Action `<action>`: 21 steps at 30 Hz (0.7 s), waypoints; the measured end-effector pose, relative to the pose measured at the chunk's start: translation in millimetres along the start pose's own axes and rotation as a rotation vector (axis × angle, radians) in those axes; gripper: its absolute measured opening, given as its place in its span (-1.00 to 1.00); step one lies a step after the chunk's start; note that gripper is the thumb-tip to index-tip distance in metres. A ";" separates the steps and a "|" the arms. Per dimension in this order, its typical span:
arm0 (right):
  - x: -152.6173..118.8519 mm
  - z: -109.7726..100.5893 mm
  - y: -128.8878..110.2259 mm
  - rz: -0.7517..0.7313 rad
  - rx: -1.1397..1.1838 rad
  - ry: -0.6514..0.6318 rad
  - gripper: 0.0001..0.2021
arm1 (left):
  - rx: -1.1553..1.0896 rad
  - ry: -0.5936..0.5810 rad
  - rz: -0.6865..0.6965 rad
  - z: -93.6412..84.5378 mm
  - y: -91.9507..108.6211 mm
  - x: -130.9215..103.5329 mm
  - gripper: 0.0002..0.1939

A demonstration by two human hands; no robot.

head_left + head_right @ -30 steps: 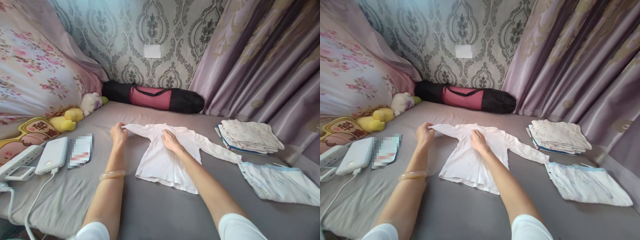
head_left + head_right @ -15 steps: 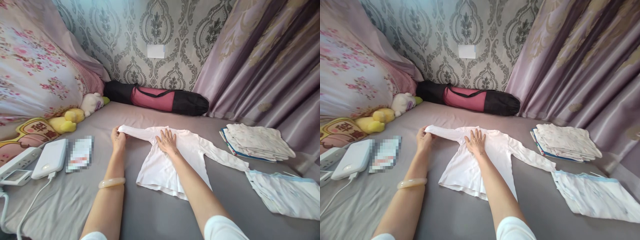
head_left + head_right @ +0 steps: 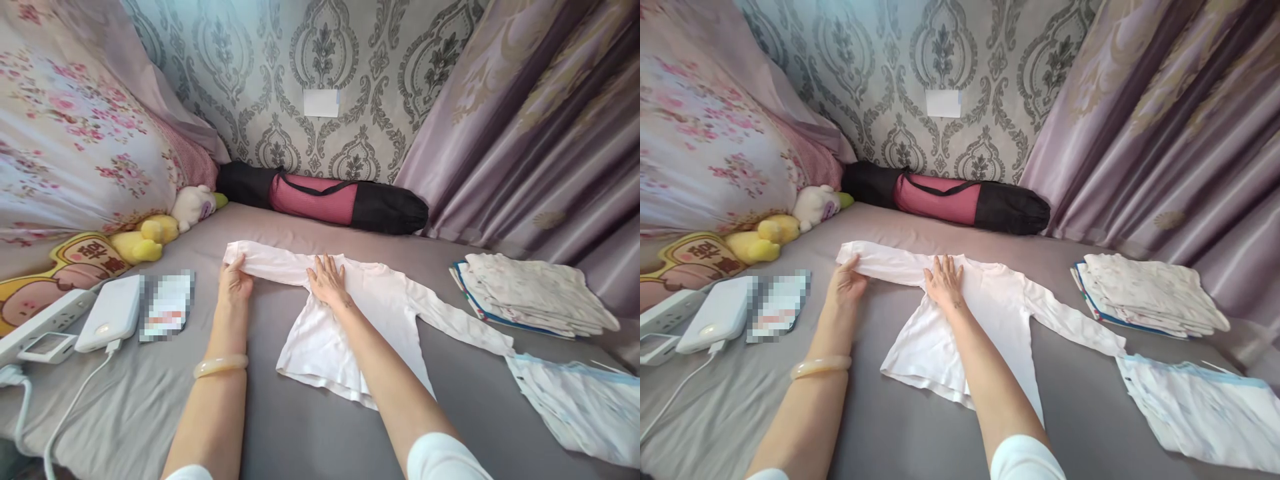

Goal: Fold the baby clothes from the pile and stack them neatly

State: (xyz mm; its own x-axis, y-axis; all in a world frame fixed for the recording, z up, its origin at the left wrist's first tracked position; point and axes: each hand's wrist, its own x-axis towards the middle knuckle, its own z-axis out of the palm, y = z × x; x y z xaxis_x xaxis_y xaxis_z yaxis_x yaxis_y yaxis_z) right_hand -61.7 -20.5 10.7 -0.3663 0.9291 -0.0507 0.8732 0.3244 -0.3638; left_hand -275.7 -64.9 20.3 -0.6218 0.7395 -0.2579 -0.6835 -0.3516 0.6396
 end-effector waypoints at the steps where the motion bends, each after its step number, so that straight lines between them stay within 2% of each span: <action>1: 0.5 3.1 -0.6 0.009 0.007 -0.009 -0.37 | -0.021 0.018 -0.021 1.3 -0.1 0.2 -0.62; 3: 1.3 8.2 -0.4 0.030 0.003 -0.016 -0.34 | -0.090 0.078 -0.043 4.2 1.5 -0.7 -0.75; 6: 2.8 11.1 0.6 0.047 -0.021 -0.030 -0.32 | -0.190 0.120 -0.062 6.3 6.3 -1.9 -0.82; 9: 4.7 9.6 0.3 0.059 -0.039 -0.063 -0.32 | -0.242 0.139 -0.110 4.2 11.0 0.9 -0.79; 14: 5.6 8.0 -1.4 0.072 -0.048 -0.101 -0.31 | -0.174 0.167 -0.178 3.7 18.1 5.1 -0.67; 17: 5.0 7.9 -2.5 0.073 -0.028 -0.093 -0.31 | -0.162 0.080 -0.156 15.0 21.6 -1.2 -0.59; 21: 7.1 -0.4 2.4 0.067 0.098 -0.119 -0.34 | -0.126 -0.127 -0.017 43.7 19.0 -22.9 -0.59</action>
State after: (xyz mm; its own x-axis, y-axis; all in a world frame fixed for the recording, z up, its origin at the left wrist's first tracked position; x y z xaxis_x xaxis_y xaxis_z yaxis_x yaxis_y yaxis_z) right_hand -62.0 -13.1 9.9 -0.3491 0.9185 -0.1855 0.8635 0.2385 -0.4444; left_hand -257.7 -63.4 70.0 -0.5624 0.8094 -0.1694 -0.7409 -0.4022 0.5379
